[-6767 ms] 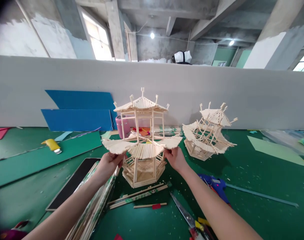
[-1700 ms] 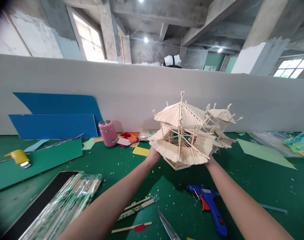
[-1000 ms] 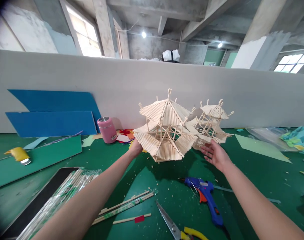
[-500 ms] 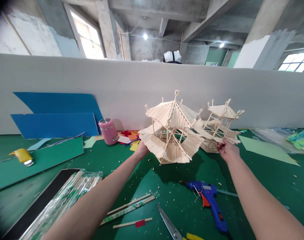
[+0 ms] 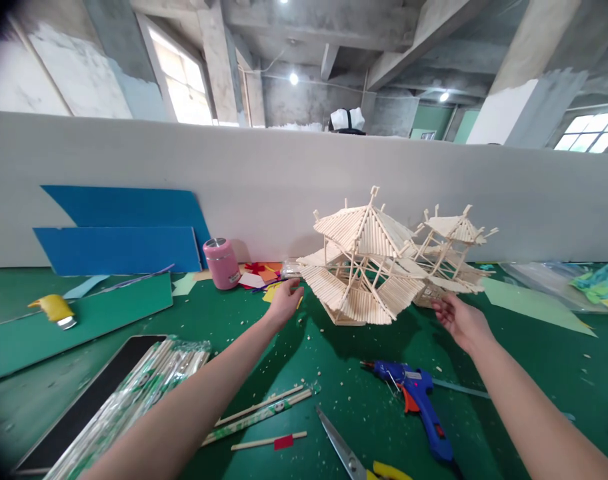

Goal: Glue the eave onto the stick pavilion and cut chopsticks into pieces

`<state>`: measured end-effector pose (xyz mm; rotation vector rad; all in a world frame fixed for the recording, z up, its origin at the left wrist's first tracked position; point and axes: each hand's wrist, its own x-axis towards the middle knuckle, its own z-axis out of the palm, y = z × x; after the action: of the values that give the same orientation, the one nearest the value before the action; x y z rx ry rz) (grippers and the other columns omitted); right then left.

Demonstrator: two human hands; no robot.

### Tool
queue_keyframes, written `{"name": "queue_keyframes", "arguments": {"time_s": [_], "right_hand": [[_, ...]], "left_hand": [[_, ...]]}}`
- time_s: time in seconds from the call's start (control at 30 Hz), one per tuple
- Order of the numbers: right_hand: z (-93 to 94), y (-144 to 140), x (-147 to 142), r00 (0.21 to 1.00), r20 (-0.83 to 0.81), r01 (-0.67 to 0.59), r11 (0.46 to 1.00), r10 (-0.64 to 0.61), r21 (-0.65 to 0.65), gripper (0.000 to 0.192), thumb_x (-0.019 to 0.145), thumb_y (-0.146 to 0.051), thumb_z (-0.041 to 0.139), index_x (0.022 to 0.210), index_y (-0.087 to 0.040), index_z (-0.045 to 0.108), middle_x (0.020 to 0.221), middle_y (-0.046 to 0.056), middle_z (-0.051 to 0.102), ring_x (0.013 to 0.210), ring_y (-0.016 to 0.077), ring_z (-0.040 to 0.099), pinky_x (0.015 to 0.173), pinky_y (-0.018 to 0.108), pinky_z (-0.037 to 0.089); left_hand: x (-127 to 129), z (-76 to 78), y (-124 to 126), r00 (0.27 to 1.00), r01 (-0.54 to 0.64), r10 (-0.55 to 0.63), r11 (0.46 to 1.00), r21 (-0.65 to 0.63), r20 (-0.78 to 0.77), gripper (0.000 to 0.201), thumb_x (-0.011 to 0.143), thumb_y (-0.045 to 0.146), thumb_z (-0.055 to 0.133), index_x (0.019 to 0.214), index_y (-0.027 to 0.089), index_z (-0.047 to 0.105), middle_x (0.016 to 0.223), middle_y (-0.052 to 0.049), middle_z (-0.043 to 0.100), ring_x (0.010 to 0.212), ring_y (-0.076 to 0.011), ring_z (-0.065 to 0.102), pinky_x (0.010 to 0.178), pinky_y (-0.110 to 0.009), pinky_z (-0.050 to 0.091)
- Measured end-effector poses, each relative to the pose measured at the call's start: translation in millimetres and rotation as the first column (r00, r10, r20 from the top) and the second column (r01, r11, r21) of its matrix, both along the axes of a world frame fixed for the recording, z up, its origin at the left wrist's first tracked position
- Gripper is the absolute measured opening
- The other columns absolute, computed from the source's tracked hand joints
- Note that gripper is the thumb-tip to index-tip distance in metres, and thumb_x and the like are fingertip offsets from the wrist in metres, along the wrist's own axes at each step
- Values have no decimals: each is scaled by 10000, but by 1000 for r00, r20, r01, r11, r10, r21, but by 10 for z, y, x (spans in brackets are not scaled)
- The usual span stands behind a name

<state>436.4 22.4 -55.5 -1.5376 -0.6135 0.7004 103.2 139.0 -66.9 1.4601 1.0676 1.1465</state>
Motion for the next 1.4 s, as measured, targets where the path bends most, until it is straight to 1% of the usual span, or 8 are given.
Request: {"name": "queue_keyframes", "arguments": {"time_s": [0.13,0.23,0.4,0.53,0.67,0.93,1.1,1.4], "right_hand": [[191,-332,-160,994,91,55,998,-57,21,163,833,-251,478,733,-157,566,827,44,595,597,95,517,486,200,418],[339,-596,-412,973,221,48,996,-65,80,311,807,-357,487,557,-173,472,769,37,596,584,104,492,492,206,400],[349,-1143,-1115,835,504,-193,976,219,-103,329,714,-511,542,646,-194,594,686,44,592,617,172,519,564,259,423],[150,-1531,-1440,592,682,-294,903,430,-314,281,755,-472,507,942,-264,541,877,40,603,757,198,564,624,263,465],[-159,-1664,-1281,442,805,-18,901,397,-434,399,772,-512,428,1064,-243,466,986,90,557,666,197,579,484,273,464],[-618,-1434,-976,250,841,142,841,481,-523,416,821,-436,329,1086,-139,453,976,133,550,820,256,588,656,345,482],[-674,-1331,-627,125,893,192,872,433,-450,409,828,-403,309,1064,-124,492,946,136,547,797,265,580,643,349,469],[-543,-1150,65,132,904,254,867,408,-428,408,772,-429,377,1025,-147,531,939,173,570,817,342,569,581,400,462]], "left_hand": [[-381,165,-358,977,-57,75,994,94,-198,236,827,298,483,991,137,535,975,-50,566,815,-158,561,703,-344,472],[-622,300,-804,950,-51,107,980,193,-295,233,776,328,516,649,142,576,616,3,536,631,-141,514,608,-271,411],[-936,304,-1533,879,199,-51,943,268,-474,219,765,327,504,644,179,611,694,-33,576,713,-176,508,688,-300,386],[-1126,111,-1837,546,393,43,869,301,-837,291,800,304,433,1024,176,569,1006,-116,566,954,-255,491,826,-409,363],[-1191,-104,-1920,401,373,138,879,298,-906,366,800,299,427,1120,142,512,1149,-156,514,1086,-293,428,901,-458,319],[-1186,-290,-1923,395,336,217,870,360,-893,316,844,275,356,1079,162,535,1078,-122,559,1036,-262,470,874,-419,358],[-1219,-292,-1932,386,347,236,858,378,-892,321,850,250,342,1101,166,524,1037,-111,581,997,-257,486,853,-416,362],[-1194,-328,-1909,312,341,298,851,399,-902,292,857,196,324,1039,160,549,964,-101,574,929,-244,495,827,-400,362]]}}
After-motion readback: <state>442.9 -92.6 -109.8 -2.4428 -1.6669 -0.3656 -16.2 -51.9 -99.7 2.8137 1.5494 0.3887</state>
